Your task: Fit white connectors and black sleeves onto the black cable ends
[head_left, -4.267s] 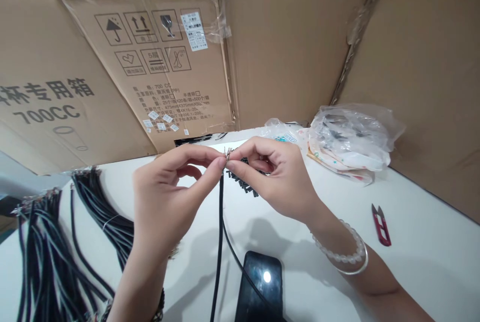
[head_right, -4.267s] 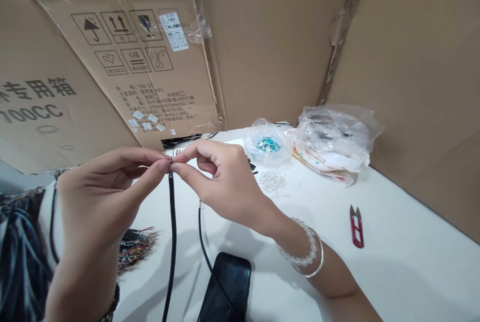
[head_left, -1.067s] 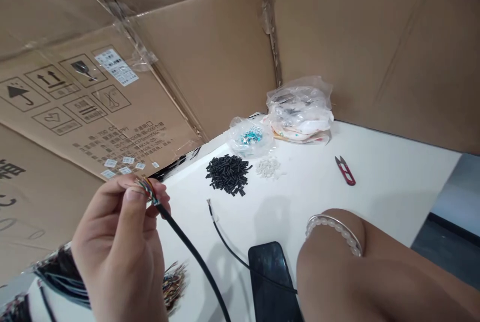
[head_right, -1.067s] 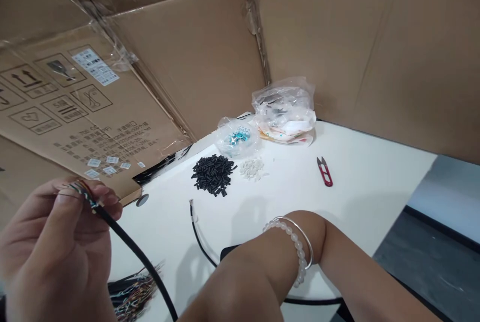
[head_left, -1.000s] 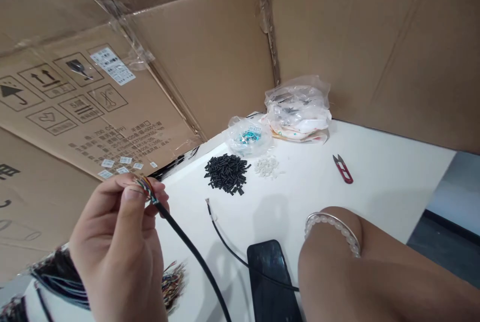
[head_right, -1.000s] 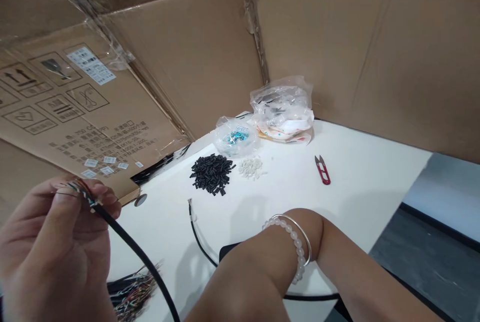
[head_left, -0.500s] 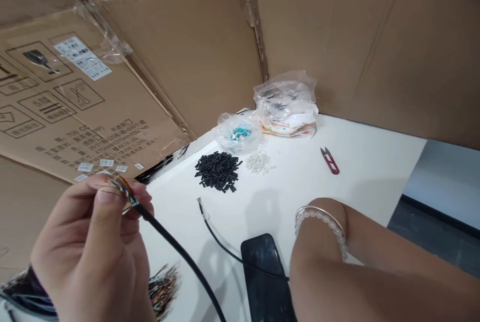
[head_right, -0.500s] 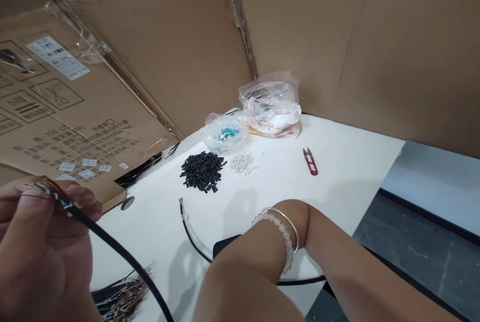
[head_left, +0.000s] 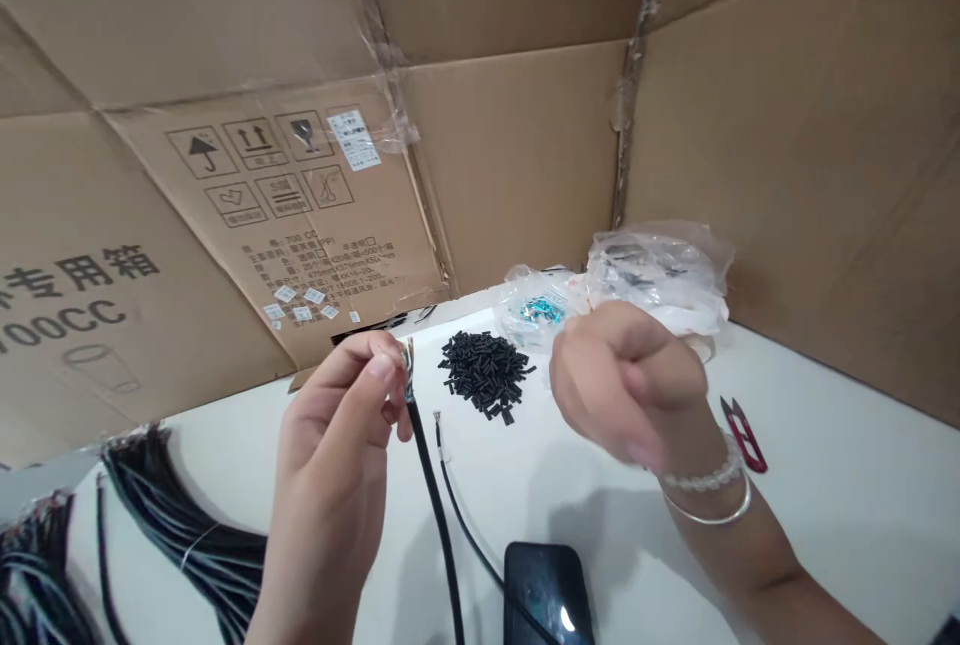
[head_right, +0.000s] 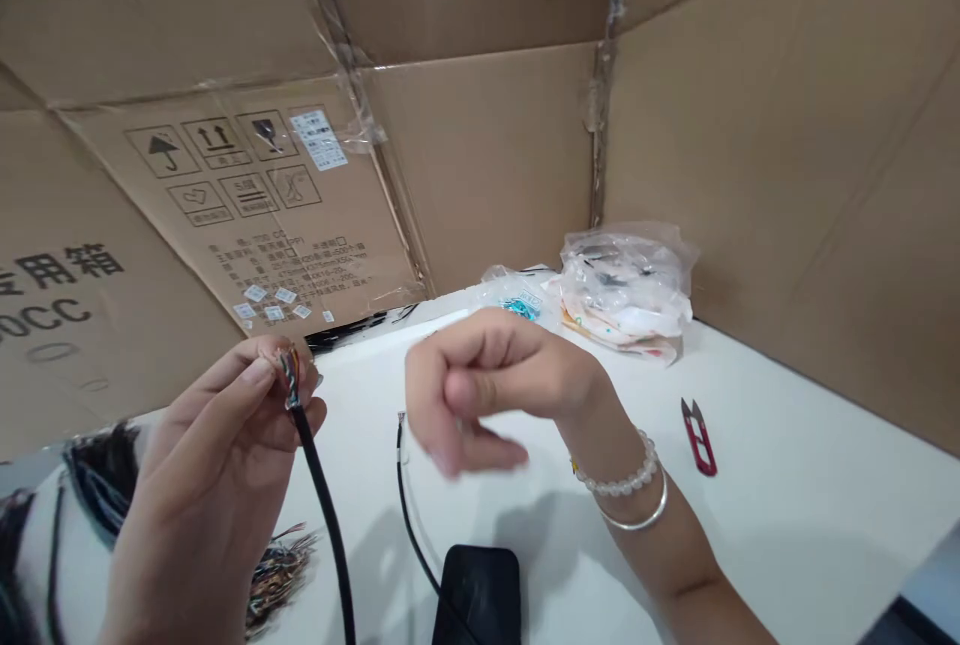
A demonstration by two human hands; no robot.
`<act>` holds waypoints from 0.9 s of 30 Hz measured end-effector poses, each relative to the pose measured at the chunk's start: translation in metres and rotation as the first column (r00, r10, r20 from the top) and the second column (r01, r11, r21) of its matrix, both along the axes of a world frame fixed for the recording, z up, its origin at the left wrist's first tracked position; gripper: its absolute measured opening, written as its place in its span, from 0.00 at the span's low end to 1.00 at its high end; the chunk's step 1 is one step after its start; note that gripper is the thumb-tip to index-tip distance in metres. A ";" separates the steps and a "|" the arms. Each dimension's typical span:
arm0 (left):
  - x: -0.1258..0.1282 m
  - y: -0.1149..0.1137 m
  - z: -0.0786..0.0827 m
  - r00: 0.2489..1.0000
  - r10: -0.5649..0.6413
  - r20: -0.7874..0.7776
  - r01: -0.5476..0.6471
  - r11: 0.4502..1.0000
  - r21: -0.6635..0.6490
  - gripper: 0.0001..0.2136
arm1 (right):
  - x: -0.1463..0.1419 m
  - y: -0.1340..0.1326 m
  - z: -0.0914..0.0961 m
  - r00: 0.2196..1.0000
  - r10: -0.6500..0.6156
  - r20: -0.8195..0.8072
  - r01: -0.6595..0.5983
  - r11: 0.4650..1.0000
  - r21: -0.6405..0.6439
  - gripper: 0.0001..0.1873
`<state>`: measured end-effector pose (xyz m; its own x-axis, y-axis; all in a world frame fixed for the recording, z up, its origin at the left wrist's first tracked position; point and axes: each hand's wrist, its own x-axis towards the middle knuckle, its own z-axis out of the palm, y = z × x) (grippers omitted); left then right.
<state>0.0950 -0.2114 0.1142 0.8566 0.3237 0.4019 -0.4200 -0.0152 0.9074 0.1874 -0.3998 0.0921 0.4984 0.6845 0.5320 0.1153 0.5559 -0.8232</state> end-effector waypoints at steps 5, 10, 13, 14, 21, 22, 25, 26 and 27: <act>-0.010 -0.003 -0.006 0.999 -0.049 0.017 0.048 0.997 0.056 0.09 | 0.013 0.029 0.015 0.977 0.189 0.102 -0.197 0.977 0.080 0.14; -0.008 -0.011 -0.011 0.997 -0.054 0.050 0.042 0.974 0.221 0.09 | 0.007 0.055 0.023 0.992 0.091 -0.083 -0.068 0.966 0.248 0.07; -0.004 -0.013 -0.011 0.992 0.015 0.123 -0.053 0.947 0.316 0.08 | 0.005 0.062 0.024 0.988 0.092 -0.121 -0.063 0.972 0.226 0.05; -0.003 -0.014 -0.011 0.989 0.041 0.139 -0.087 0.934 0.346 0.07 | 0.005 0.063 0.023 0.988 0.094 -0.121 -0.067 0.975 0.211 0.04; -0.007 -0.012 -0.014 0.915 0.276 0.295 -0.393 0.779 0.489 0.05 | 0.003 0.062 0.015 0.996 0.034 -0.078 -0.021 0.988 0.154 0.06; -0.008 -0.012 -0.015 0.897 0.298 0.326 -0.431 0.751 0.501 0.04 | 0.003 0.062 0.015 0.996 0.029 -0.079 -0.017 0.989 0.149 0.05; -0.009 -0.012 -0.016 0.871 0.333 0.361 -0.484 0.711 0.510 0.03 | -0.001 0.063 0.015 0.997 0.015 -0.078 -0.005 0.991 0.132 0.04; -0.009 -0.013 -0.016 0.871 0.344 0.351 -0.486 0.710 0.509 0.03 | -0.002 0.063 0.015 0.997 0.012 -0.082 -0.001 0.992 0.126 0.04; -0.009 -0.013 -0.016 0.869 0.357 0.341 -0.490 0.711 0.504 0.04 | -0.004 0.063 0.015 0.996 0.008 -0.087 0.003 0.993 0.121 0.04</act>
